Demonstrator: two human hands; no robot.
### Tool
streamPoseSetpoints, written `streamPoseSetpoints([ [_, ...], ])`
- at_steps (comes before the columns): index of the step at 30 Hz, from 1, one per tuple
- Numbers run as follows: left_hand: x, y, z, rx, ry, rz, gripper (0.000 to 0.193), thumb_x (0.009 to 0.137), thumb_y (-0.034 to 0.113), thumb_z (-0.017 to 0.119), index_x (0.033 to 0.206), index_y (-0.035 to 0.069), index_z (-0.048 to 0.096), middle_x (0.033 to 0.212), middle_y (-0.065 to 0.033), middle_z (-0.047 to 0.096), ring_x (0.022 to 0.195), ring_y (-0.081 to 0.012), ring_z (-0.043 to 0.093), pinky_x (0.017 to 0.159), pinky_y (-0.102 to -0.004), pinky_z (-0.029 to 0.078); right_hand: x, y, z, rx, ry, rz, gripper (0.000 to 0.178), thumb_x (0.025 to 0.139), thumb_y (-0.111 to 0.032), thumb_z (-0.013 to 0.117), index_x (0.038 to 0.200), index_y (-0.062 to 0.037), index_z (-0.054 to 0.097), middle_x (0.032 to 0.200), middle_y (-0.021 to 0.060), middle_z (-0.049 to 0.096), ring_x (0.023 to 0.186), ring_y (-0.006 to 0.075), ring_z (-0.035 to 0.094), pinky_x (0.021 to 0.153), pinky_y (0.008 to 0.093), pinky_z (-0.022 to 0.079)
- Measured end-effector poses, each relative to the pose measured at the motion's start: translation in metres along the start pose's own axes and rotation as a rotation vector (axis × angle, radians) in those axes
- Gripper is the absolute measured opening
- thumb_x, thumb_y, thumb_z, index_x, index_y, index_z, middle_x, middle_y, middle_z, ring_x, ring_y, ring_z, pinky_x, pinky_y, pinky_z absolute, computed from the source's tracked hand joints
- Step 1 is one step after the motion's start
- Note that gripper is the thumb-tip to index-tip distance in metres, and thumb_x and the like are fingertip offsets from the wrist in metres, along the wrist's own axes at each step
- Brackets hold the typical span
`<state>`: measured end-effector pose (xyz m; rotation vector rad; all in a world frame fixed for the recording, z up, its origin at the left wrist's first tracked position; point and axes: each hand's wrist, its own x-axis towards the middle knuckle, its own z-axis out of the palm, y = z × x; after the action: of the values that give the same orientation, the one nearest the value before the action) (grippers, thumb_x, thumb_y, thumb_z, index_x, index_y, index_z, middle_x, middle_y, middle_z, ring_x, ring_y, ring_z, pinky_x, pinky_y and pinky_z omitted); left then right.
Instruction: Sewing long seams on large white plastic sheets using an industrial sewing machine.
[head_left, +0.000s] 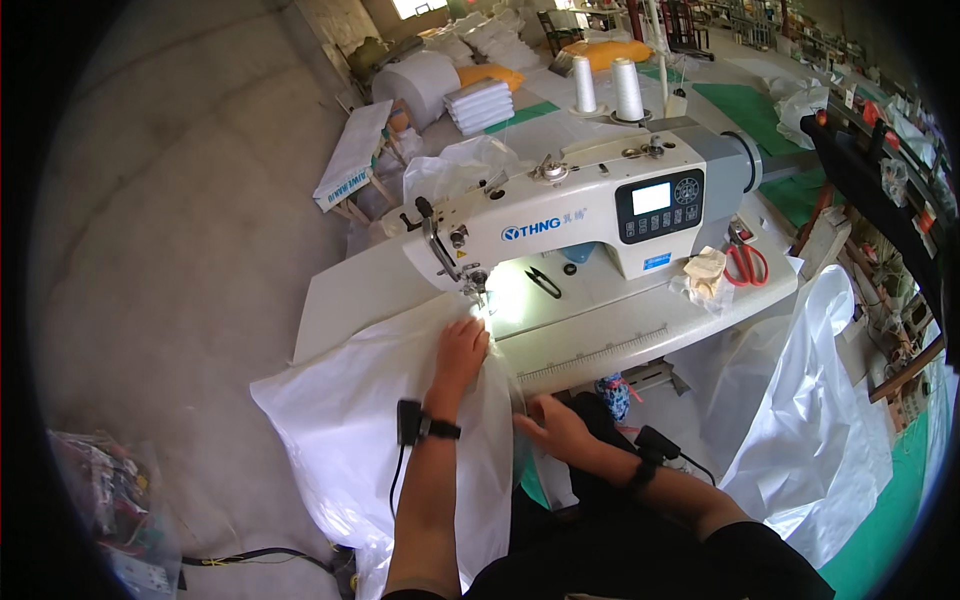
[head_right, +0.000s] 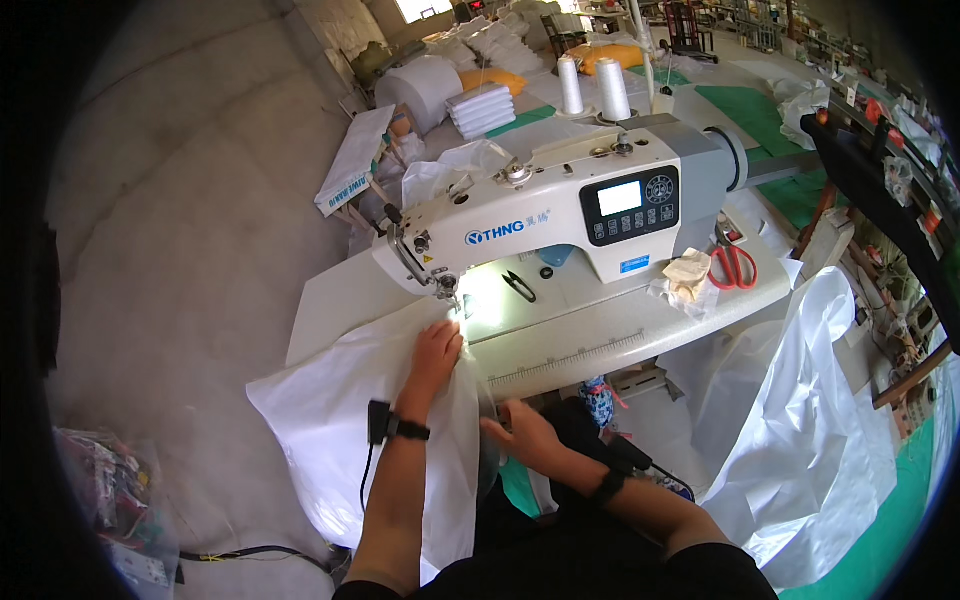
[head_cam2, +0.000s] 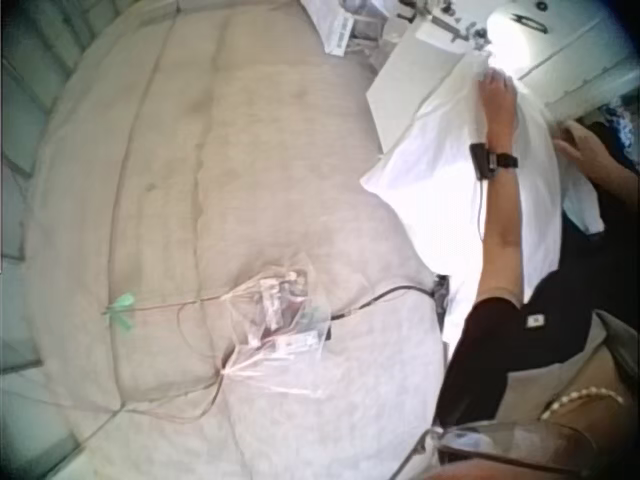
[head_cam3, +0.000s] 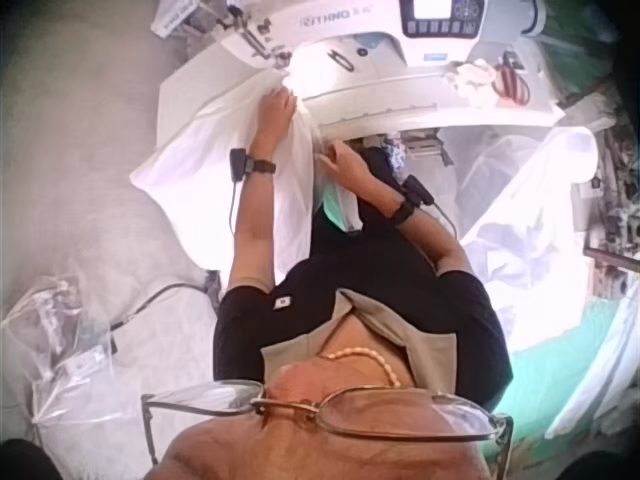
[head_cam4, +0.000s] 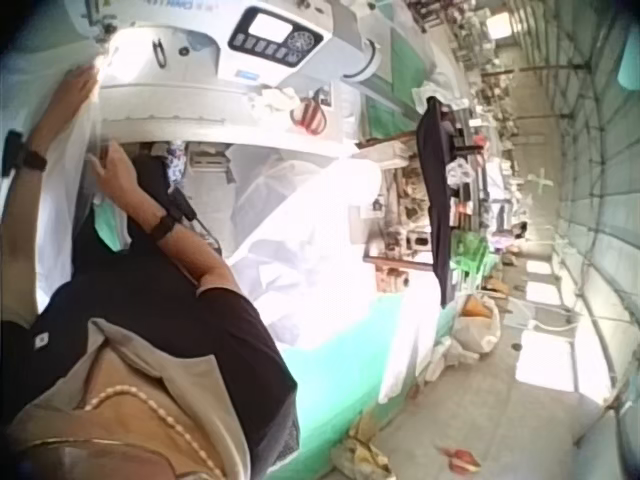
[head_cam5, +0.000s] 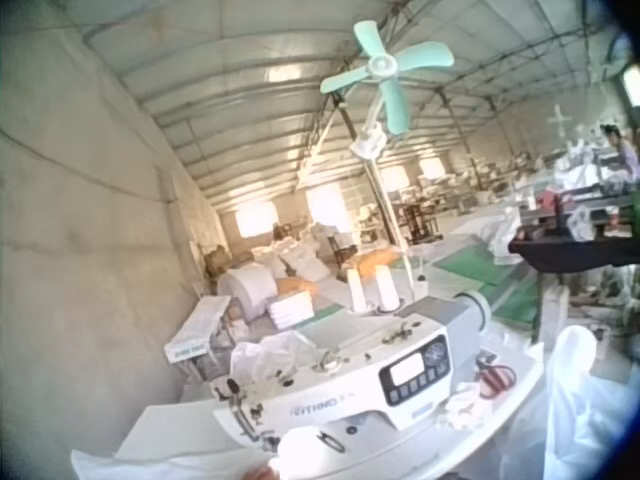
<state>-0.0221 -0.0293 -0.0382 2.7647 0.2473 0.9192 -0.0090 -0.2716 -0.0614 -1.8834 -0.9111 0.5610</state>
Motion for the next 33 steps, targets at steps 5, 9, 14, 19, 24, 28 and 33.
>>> streamPoseSetpoints([
  [5, -0.07, -0.007, -0.06, 0.384, 0.049, -0.332, 0.024, 0.074, 0.031, 0.067, 0.088, 0.011, 0.065, 0.095, -0.0143, 0.062, 0.09, -0.0325, 0.058, 0.078, -0.0462, 0.044, -0.027, 0.06, 0.013, 0.379, -0.35, 0.169, 0.083, 0.078, -0.056, 0.065, 0.129, 0.0047, 0.043, 0.113, 0.022, 0.06, 0.106, 0.0312, 0.059, 0.094, 0.0361, 0.044],
  [9, -0.106, -0.049, -0.094, 0.449, 0.065, -0.351, 0.032, 0.074, 0.031, 0.068, 0.098, 0.011, 0.066, 0.103, -0.0113, 0.06, 0.092, -0.032, 0.057, 0.08, -0.0457, 0.044, -0.029, 0.075, 0.056, 0.393, -0.772, -0.096, 0.091, 0.076, -0.054, 0.068, 0.137, 0.0018, 0.032, 0.133, 0.0229, 0.045, 0.125, 0.0289, 0.043, 0.104, 0.0369, 0.034],
  [14, -0.048, -0.116, -0.091, 0.199, -0.221, -0.43, 0.039, 0.079, 0.034, 0.064, 0.112, 0.014, 0.063, 0.112, -0.0074, 0.057, 0.104, -0.0279, 0.053, 0.09, -0.0491, 0.038, -0.013, 0.033, 0.126, 0.434, -1.122, -0.246, 0.081, 0.078, -0.042, 0.07, 0.138, -0.0009, 0.033, 0.135, 0.0149, 0.044, 0.125, 0.0228, 0.041, 0.104, 0.0349, 0.032],
  [19, 0.017, -0.199, -0.048, 0.22, -0.333, -0.248, 0.03, 0.09, 0.029, 0.049, 0.116, 0.019, 0.058, 0.131, -0.0028, 0.048, 0.121, -0.0264, 0.045, 0.09, -0.0657, 0.034, -0.028, -0.025, 0.136, 0.794, -1.438, -0.127, 0.072, 0.086, -0.035, 0.063, 0.14, -0.0013, 0.03, 0.135, 0.013, 0.045, 0.124, 0.0206, 0.041, 0.104, 0.0336, 0.032],
  [24, 0.035, -0.177, -0.026, 0.306, -0.396, -0.172, 0.046, 0.092, 0.037, 0.044, 0.136, 0.026, 0.043, 0.149, -0.0016, 0.03, 0.137, -0.0253, 0.027, 0.106, -0.0625, 0.013, -0.047, -0.009, 0.16, 0.908, -1.601, -0.087, 0.069, 0.093, -0.031, 0.055, 0.145, -0.0031, 0.019, 0.139, 0.0121, 0.041, 0.126, 0.0172, 0.038, 0.105, 0.031, 0.03],
  [28, -0.021, -0.158, -0.071, 0.338, -0.408, -0.087, 0.049, 0.09, 0.043, 0.048, 0.137, 0.028, 0.042, 0.148, -0.0004, 0.032, 0.136, -0.0257, 0.029, 0.109, -0.0547, 0.017, -0.046, -0.009, 0.114, 0.964, -1.353, 0.146, 0.071, 0.092, -0.028, 0.057, 0.146, -0.006, 0.017, 0.139, 0.0129, 0.041, 0.125, 0.0183, 0.039, 0.103, 0.0324, 0.033],
  [33, -0.09, -0.13, -0.159, 0.541, -0.525, -0.569, 0.048, 0.092, 0.04, 0.047, 0.135, 0.02, 0.045, 0.148, -0.0036, 0.031, 0.135, -0.0277, 0.03, 0.107, -0.0564, 0.02, -0.061, -0.022, 0.087, 0.89, -1.177, 0.368, 0.064, 0.093, -0.032, 0.054, 0.144, -0.0068, 0.023, 0.136, 0.0118, 0.044, 0.124, 0.0184, 0.044, 0.102, 0.0312, 0.036],
])
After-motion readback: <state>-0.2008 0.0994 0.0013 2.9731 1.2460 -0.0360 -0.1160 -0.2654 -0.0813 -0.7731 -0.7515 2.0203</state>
